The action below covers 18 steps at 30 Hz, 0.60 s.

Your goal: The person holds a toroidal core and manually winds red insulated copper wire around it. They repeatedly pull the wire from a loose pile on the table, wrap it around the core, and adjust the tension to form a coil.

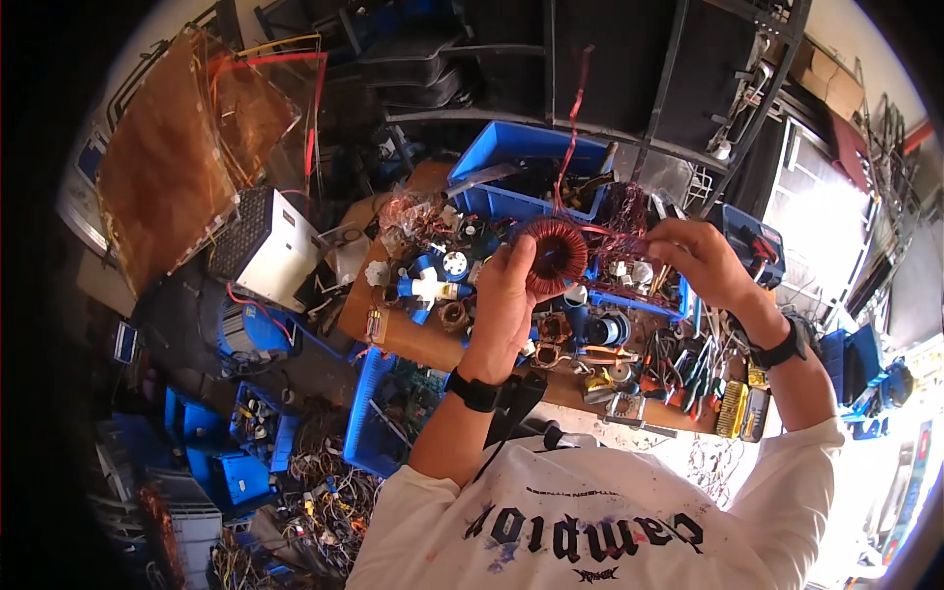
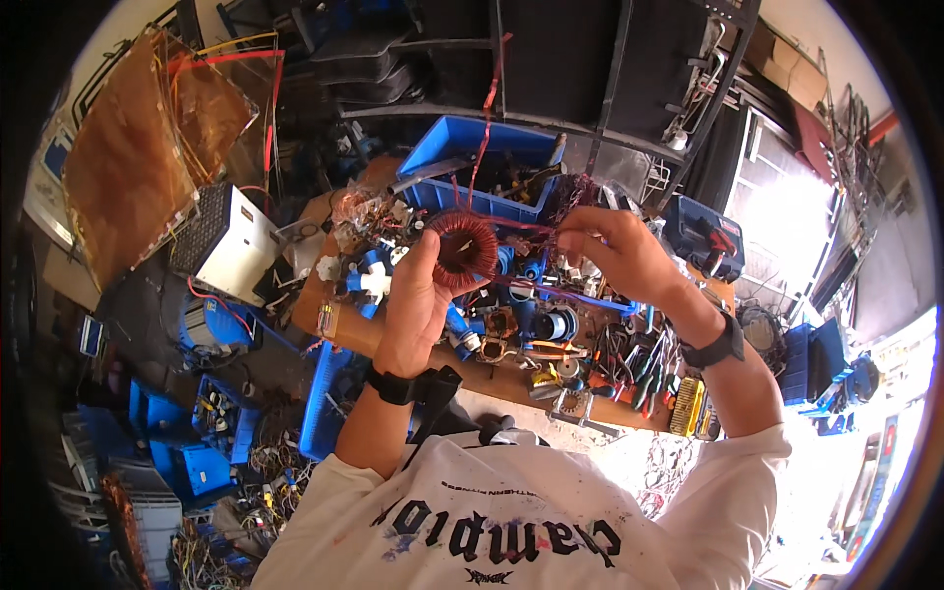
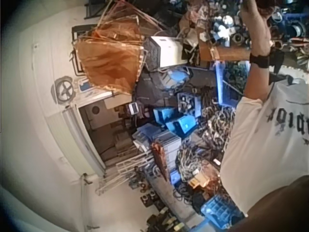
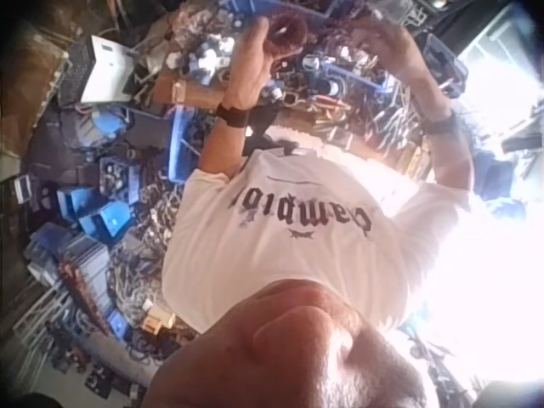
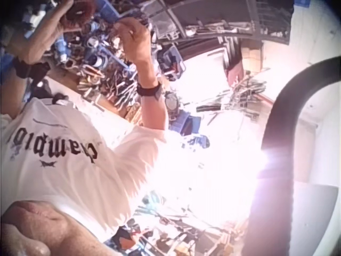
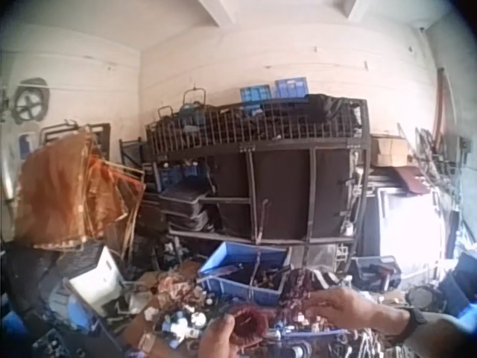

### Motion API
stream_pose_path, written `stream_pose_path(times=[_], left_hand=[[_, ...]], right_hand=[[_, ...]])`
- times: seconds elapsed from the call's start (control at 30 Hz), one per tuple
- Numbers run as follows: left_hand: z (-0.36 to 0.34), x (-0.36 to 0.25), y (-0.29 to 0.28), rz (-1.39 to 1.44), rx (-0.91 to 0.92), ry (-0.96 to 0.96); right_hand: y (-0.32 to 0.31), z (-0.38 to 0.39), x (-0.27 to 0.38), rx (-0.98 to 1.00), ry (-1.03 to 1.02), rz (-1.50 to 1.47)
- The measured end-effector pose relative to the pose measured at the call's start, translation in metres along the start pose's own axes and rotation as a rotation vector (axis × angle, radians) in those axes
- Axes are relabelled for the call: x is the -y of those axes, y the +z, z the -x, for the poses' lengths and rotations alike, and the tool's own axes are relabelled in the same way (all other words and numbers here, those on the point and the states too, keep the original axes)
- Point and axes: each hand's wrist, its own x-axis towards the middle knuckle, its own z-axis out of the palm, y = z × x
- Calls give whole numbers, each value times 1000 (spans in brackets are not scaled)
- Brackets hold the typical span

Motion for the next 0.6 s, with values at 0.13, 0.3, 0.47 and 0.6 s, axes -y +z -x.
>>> stream_pose_path(times=[0.13,0.3,0.47,0.6], left_hand=[[0,-11,4,95,86,-13],[5,-21,9,389,-14,-31],[11,-30,7,296,16,18],[14,-33,12,86,-40,56]], right_hand=[[-1,0,-3,-74,23,-179],[1,-6,-25,-195,-49,-703],[30,0,-35,-256,-65,-837],[16,-7,-15,-223,33,-521]])
